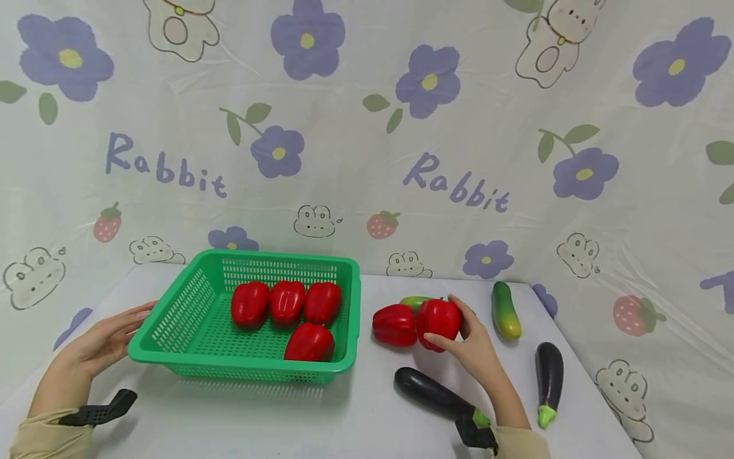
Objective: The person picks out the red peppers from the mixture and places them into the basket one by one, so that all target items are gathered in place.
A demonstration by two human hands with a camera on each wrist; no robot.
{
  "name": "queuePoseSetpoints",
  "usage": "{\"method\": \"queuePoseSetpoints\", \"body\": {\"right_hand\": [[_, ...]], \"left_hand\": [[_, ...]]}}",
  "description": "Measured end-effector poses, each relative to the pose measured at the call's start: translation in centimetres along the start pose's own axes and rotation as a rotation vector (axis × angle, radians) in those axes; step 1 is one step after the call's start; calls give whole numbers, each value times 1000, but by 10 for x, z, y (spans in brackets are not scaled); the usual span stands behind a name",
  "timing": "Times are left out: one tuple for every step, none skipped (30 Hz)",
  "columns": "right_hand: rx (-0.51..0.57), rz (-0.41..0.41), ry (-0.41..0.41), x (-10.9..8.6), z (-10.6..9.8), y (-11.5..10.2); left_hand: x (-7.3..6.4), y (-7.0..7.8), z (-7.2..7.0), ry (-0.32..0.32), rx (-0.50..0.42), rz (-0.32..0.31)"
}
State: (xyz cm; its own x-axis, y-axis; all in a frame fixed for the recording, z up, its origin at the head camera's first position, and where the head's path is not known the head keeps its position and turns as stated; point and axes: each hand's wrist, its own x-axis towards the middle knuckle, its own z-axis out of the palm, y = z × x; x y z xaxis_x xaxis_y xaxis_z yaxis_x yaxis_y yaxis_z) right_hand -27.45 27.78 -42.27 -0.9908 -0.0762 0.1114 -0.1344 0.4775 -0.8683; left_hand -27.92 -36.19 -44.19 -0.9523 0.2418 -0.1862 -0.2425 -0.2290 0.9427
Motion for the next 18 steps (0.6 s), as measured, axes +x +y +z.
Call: {"method": "queuePoseSetpoints", "body": {"right_hand": [[5, -5, 3, 1, 0, -2], [8, -7, 7, 2, 0, -4], [9, -7, 10, 4, 1, -7], [14, -9, 11, 5, 1, -9], [16, -10, 12, 6, 2, -12], [18, -12, 14, 8, 3, -15], [17, -14, 17, 9, 4, -18], [15, -17, 19, 10, 5, -21], [13, -19, 21, 12, 6, -24], [12, -23, 22, 13, 7, -26], [11, -25, 24, 15, 9, -29], [12, -29, 26, 17, 10, -32], [16, -30, 29, 19, 12, -34], [18, -28, 33, 21, 14, -37], [22, -27, 38, 24, 15, -40], [26, -24, 41, 26, 17, -43], [30, -19, 43, 28, 19, -47], [30, -16, 46, 30, 22, -51]], "left_hand": [[0, 0, 0, -3, 1, 1], [1, 0, 0, -5, 3, 1], [2, 0, -1, -6, 6, 1], [2, 0, -1, -6, 10, 2], [3, 0, -2, -4, 12, 3], [3, -1, -2, -3, 17, 2], [3, -1, -2, -2, 18, 2], [3, -1, -3, -1, 19, 1], [3, -1, -3, -1, 17, 0], [3, -1, -3, -4, 15, 1], [3, -1, -3, -12, 8, 2], [3, -1, -3, -24, 7, 8], [3, -2, -3, -36, 4, 13], [3, -2, -3, -49, 0, 19], [2, -2, -3, -65, -11, 24], [2, -2, -3, -77, -17, 28], [2, -2, -3, -83, -15, 33], [2, -2, -3, -82, -18, 32]]}}
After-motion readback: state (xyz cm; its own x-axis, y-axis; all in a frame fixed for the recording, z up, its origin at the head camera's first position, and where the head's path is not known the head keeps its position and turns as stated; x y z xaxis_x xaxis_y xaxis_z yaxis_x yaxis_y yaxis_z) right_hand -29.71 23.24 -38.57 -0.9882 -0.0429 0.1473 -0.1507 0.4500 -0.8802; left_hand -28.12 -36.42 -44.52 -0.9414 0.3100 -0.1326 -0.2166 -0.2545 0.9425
